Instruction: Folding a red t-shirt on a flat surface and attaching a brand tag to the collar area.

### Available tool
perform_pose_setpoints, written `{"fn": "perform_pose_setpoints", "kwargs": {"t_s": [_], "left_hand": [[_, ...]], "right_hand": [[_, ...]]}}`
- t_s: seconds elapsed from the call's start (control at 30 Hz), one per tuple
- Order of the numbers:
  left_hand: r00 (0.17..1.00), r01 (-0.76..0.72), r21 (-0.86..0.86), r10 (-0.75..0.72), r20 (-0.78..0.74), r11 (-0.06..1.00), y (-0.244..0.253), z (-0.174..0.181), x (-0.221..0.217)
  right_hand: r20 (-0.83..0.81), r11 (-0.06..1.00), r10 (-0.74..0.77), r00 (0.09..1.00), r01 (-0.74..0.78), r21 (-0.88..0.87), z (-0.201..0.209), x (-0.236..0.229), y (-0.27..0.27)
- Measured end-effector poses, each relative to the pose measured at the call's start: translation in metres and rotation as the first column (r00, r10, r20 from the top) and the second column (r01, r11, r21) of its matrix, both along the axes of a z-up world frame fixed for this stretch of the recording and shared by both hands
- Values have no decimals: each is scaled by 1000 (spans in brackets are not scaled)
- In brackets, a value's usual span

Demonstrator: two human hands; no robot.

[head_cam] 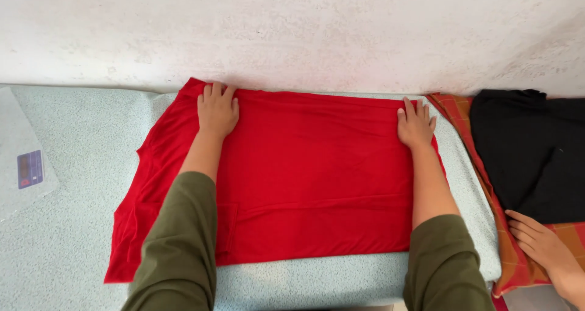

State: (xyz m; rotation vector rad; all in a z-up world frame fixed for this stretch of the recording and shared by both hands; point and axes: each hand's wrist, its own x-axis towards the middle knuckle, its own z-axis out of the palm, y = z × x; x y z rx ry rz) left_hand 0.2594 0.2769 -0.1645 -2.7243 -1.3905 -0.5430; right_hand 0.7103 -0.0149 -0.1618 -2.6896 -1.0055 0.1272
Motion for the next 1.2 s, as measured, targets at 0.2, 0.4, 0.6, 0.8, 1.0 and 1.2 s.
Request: {"fn": "perform_pose_setpoints", "kwargs": {"t_s": [0.2, 0.4, 0.6, 0.8, 1.0, 1.2], "left_hand": [[961, -145, 67, 125, 246, 987, 23, -29, -2], [901, -356, 210, 275, 335, 911, 17, -19, -23], [889, -396, 161, 333, 314, 904, 51, -53, -28], [767, -269, -34, 235, 596, 963, 44, -24, -27], [781, -164, -187, 244, 575, 969, 81, -23, -45], [771, 388, -248, -165, 615, 888, -9, 84, -125]], "right_hand": [[193, 984, -25, 981, -10, 180, -14, 9, -8], [198, 944, -21, 980, -46, 327, -45, 50, -9], [207, 899, -45, 977, -51, 434, -46, 48, -10], [69, 791, -49, 996, -3, 612, -37, 47, -6], [-109, 709, -7, 994, 82, 700, -29, 62, -9], [-211, 694, 209, 955, 8, 720, 1, 46, -83]]}}
